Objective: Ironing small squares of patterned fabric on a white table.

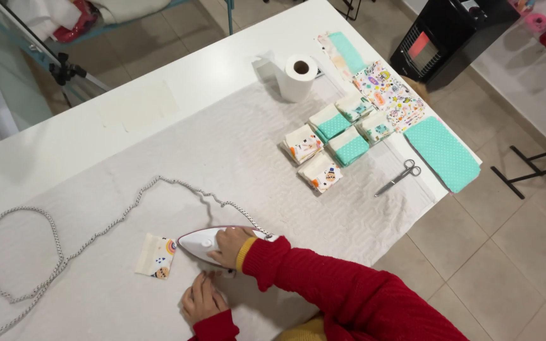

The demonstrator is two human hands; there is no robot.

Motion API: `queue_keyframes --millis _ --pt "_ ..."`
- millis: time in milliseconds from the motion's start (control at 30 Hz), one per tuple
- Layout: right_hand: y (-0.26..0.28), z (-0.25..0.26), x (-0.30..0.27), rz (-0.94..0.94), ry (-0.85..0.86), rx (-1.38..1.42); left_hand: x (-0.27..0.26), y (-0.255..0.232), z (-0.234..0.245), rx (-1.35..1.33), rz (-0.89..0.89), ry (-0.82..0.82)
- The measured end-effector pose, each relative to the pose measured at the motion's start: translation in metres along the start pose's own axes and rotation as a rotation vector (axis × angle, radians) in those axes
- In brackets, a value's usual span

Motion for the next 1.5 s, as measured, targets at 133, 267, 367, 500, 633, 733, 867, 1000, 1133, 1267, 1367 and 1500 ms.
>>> queue_keyframes --millis 133,267,367,500,633,733,867,1000,1133,1267,1367,1500 --pt "0.005 0.011 -0.014 -0.01 -0.044 0.01 0.004 0.014 -0.004 -0.125 -0.043 -0.012" --pt "0.007 0.009 -0.011 -0.025 0.042 -0.026 0.004 0.037 -0.016 -0.359 -0.083 -0.083" --pt "0.006 0.0 -0.008 0.012 0.035 0.037 0.003 0.042 -0.01 -0.426 0.0 -0.112" --pt "0.006 -0.003 -0.013 0.0 0.205 -0.042 0.007 0.055 -0.006 -0.555 0.16 -0.142" --pt "0.014 0.001 -0.014 0.031 0.07 -0.02 0.004 0.056 -0.002 -0.578 0.148 -0.15" --pt "0.011 -0.004 -0.019 -0.011 0.083 -0.017 0.005 0.056 0.001 -0.591 0.194 -0.111" --pt "0.01 -0.01 -0.017 -0.018 0.152 -0.057 0.0 0.053 -0.003 -0.621 0.184 -0.114" --pt "0.016 0.003 -0.026 -0.048 0.198 -0.023 0.006 0.052 -0.003 -0.608 0.183 -0.098" --pt "0.011 -0.011 -0.023 -0.056 0.252 -0.052 0.004 0.049 0.001 -0.585 0.181 -0.101" --pt "0.012 -0.012 -0.017 0.011 0.141 -0.018 0.005 0.05 0.0 -0.609 0.139 -0.134" --pt "0.014 -0.007 -0.022 -0.01 0.157 -0.02 0.006 0.05 -0.001 -0.598 0.153 -0.118" --pt "0.026 0.005 -0.024 -0.011 0.178 0.032 0.0 0.054 -0.01 -0.567 0.161 -0.116"
Point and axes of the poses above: each hand's wrist, its own x-axis towards the middle knuckle, its own z-axis out of the back of the hand, y = z × x, the point moved 6 cm from there along x, towards the middle knuckle, and after that the axes turned 13 degrees about y, right-handed, at the moved point
